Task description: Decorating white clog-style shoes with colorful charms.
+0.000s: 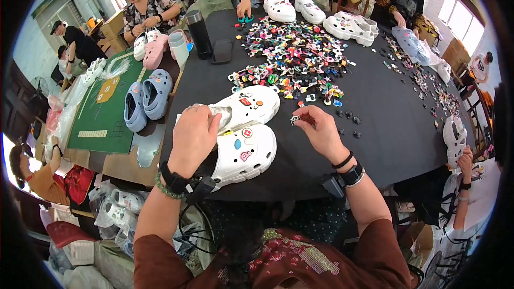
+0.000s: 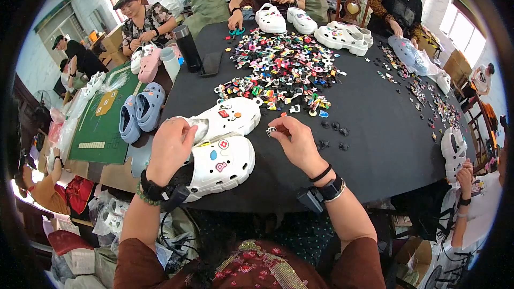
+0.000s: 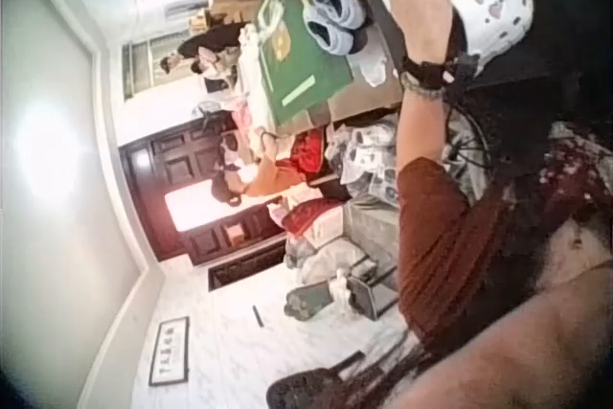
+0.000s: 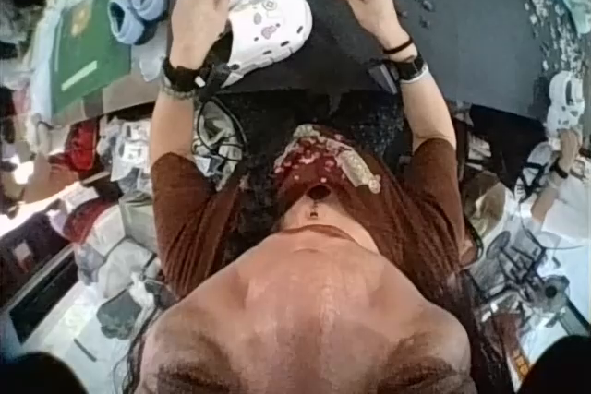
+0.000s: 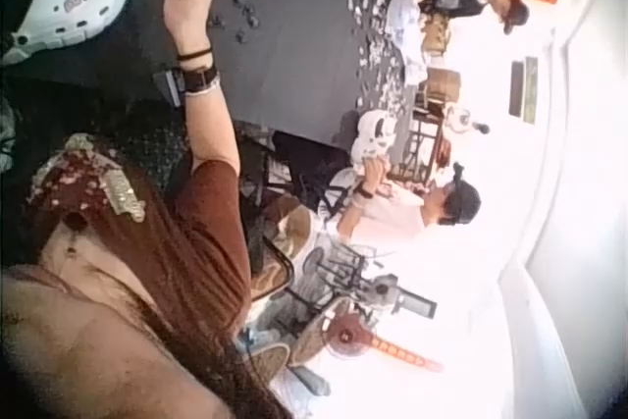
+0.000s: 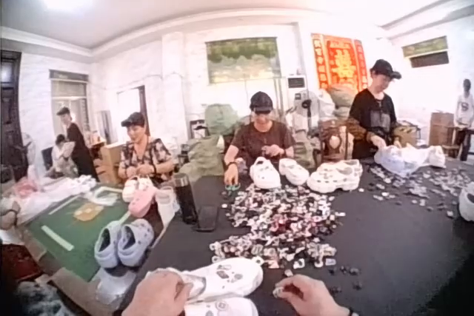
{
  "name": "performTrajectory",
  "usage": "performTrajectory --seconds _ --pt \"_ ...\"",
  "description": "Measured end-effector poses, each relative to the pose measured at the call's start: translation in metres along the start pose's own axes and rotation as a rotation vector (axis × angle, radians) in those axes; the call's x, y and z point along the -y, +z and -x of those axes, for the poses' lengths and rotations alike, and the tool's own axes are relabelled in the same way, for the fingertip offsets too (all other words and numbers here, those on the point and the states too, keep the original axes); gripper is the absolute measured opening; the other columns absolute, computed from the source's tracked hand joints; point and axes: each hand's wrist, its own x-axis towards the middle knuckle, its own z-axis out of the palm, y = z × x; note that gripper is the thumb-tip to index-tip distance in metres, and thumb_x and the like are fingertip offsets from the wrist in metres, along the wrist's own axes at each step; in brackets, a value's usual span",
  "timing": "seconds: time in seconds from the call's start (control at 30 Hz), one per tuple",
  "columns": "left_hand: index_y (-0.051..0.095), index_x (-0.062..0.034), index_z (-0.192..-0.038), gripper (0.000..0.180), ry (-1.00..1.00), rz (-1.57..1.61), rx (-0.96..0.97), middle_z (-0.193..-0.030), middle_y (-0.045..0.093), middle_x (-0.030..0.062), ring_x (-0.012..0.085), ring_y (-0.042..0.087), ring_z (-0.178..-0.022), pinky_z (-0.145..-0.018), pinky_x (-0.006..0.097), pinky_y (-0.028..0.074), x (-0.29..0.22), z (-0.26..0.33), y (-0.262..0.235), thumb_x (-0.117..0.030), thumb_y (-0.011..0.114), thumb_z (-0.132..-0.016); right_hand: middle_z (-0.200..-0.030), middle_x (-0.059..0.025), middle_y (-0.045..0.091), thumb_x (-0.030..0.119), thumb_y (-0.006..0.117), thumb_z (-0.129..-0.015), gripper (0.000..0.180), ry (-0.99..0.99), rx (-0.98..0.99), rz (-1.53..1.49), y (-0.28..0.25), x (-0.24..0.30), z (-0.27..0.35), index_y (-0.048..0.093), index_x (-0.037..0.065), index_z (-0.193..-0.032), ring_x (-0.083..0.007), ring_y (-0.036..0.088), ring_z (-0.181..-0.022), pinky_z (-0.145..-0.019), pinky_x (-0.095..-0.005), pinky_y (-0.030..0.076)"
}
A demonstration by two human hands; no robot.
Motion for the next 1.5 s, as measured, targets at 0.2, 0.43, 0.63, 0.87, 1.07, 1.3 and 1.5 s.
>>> performTrajectory --seconds 0.2,0.43,0.63,0.87,1.07,1.3,1.5 --pt "0.058 -0.0014 -0.076 0.029 -0.043 0.000 0.113 -0.077 0.059 0.0136 0.0308 0.058 -0.077 -0.069 0.042 0.045 -0.005 -0.014 0.009 -0.026 0.071 -0.085 -0.084 -0.0090 0.064 0.001 0.069 -0.084 0.017 -0.087 0.044 0.037 0.011 0.006 -0.005 0.066 0.003 -0.100 -0.0180 0.063 -0.074 -0.068 -0.0298 0.051" --pt "0.063 -0.0011 -0.081 0.035 -0.124 0.124 0.116 -0.079 0.063 0.0136 0.0283 0.061 -0.077 -0.071 0.040 0.048 -0.009 -0.022 0.025 -0.034 0.074 -0.083 -0.084 -0.0099 0.062 0.001 0.071 -0.081 0.018 -0.176 0.090 0.088 0.035 0.020 -0.023 0.065 0.003 -0.097 -0.0217 0.062 -0.072 -0.066 -0.0312 0.051" --pt "0.064 0.0003 -0.087 0.038 -0.070 0.047 0.179 -0.073 0.063 0.0128 0.0285 0.062 -0.068 -0.065 0.040 0.049 -0.005 -0.027 0.031 -0.036 0.074 -0.083 -0.082 -0.0136 0.066 0.003 0.072 -0.079 0.015 -0.135 0.143 0.045 0.058 0.029 -0.039 0.065 0.001 -0.093 -0.0264 0.067 -0.075 -0.066 -0.0350 0.053" --pt "0.065 0.0022 -0.077 0.037 -0.276 0.201 0.178 -0.064 0.062 0.0110 0.0252 0.057 -0.055 -0.054 0.035 0.044 0.003 -0.026 0.033 -0.033 0.073 -0.085 -0.080 -0.0098 0.069 0.004 0.073 -0.079 0.013 -0.122 0.153 0.087 0.076 0.019 -0.048 0.068 0.001 -0.091 -0.0187 0.065 -0.069 -0.063 -0.0303 0.051" --pt "0.063 0.0024 -0.072 0.039 -0.289 0.301 0.211 -0.063 0.062 0.0110 0.0213 0.056 -0.054 -0.053 0.035 0.044 0.003 -0.026 0.037 -0.033 0.076 -0.083 -0.079 -0.0107 0.068 0.003 0.074 -0.077 0.013 -0.146 0.118 0.112 0.078 0.014 -0.053 0.067 0.000 -0.088 -0.0212 0.066 -0.069 -0.064 -0.0311 0.052" --pt "0.063 0.0021 -0.073 0.039 -0.229 0.261 0.219 -0.064 0.062 0.0105 0.0202 0.060 -0.058 -0.056 0.033 0.047 0.003 -0.025 0.035 -0.034 0.077 -0.082 -0.103 -0.0115 0.065 0.004 0.077 -0.070 0.015 -0.185 0.148 0.314 0.077 0.022 -0.065 0.068 0.005 -0.083 -0.0300 0.060 -0.100 -0.085 -0.0398 0.048" --pt "0.063 0.0000 -0.073 0.037 -0.192 0.234 0.310 -0.062 0.060 0.0099 0.0218 0.059 -0.056 -0.055 0.035 0.046 0.002 -0.030 0.033 -0.033 0.075 -0.083 -0.119 -0.0129 0.061 0.004 0.082 -0.064 0.038 -0.199 0.151 0.353 0.077 0.008 -0.079 0.066 0.008 -0.098 -0.0334 0.056 -0.114 -0.096 -0.0407 0.046"
